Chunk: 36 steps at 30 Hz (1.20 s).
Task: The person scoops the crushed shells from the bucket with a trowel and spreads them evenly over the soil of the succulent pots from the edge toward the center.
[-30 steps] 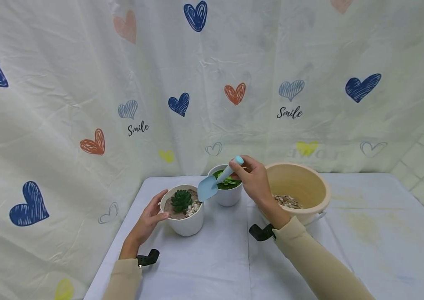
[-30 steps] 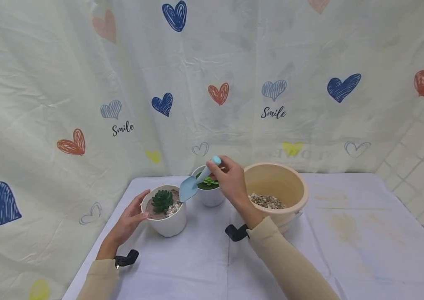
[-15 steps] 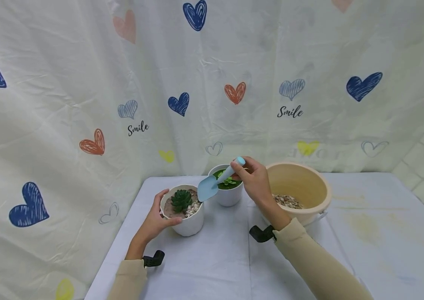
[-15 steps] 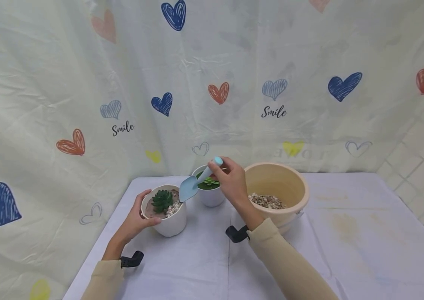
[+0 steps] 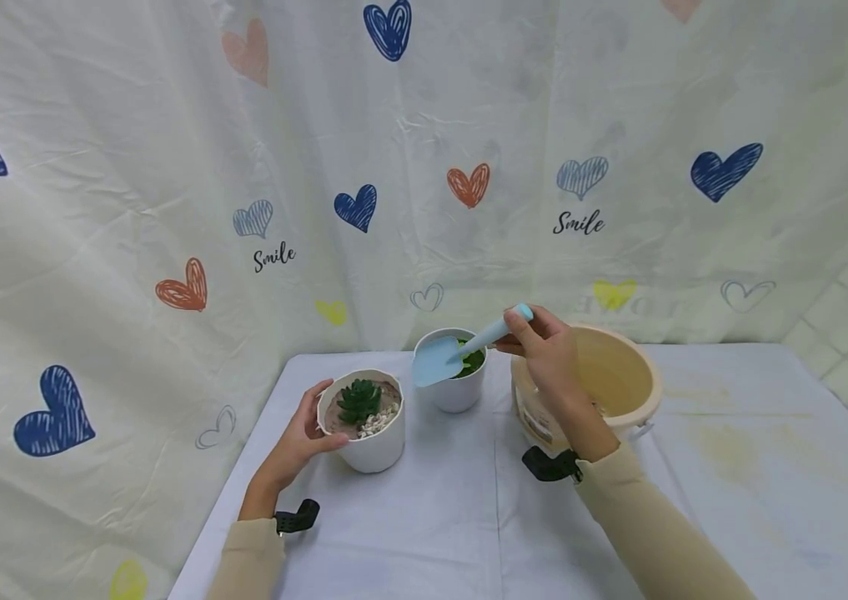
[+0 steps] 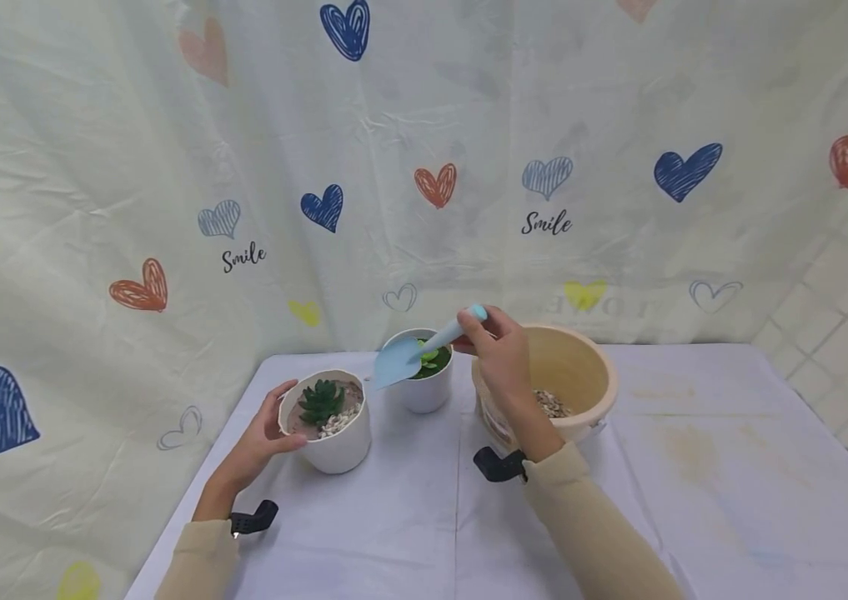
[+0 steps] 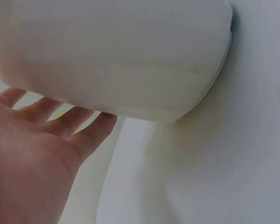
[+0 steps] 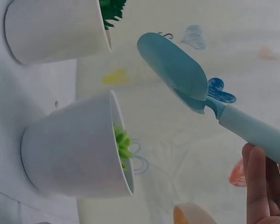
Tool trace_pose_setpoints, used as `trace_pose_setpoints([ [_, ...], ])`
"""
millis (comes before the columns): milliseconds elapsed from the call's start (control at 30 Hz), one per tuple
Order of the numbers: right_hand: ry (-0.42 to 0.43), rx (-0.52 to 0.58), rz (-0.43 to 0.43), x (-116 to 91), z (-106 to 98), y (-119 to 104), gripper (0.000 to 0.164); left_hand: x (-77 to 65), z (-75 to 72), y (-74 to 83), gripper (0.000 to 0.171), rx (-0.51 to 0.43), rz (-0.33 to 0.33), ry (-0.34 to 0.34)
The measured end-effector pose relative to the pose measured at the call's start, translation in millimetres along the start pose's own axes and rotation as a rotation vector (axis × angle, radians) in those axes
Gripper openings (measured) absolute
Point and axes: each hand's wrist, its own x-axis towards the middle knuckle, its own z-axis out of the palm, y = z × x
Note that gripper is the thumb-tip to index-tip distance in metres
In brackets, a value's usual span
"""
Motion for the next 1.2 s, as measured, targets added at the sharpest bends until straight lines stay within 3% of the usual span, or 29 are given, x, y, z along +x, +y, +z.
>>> trace_pose_setpoints([
  [300,0.099,0.074,-0.003,-8,-50,-21,0.029,-1.4,-15.0,-8.4,0.084,-0.011,0.061,-0.060],
  [533,0.176,0.201,-0.004,-17,-94,-36,0.022,-0.2,-23.0,-13.8,0.073,-0.087,0.128,-0.094],
  [667,0.204,0.259,-0.005,-21,-117,-40,0.021,1.4,-24.9,-11.7,0.071,-0.066,0.126,-0.078],
  [767,0.212,0.270,-0.008,-23,-131,-41,0.020,2.0,-21.9,-2.6,0.067,0.001,0.109,-0.017],
  [900,0.215,0.255,-0.006,-25,-147,-39,0.015,4.8,-1.3,24.7,0.060,0.167,0.167,0.162],
  [1067,0.231,0.158,0.033,-25,-160,-36,0.011,15.9,48.1,67.0,0.050,0.339,0.375,0.398],
  [1133,0.230,0.053,0.045,-23,-162,-35,0.011,22.5,71.0,79.8,0.044,0.357,0.482,0.420],
  [1200,0.217,-0.106,0.055,-21,-163,-34,0.013,30.7,95.9,87.4,0.038,0.338,0.566,0.384],
])
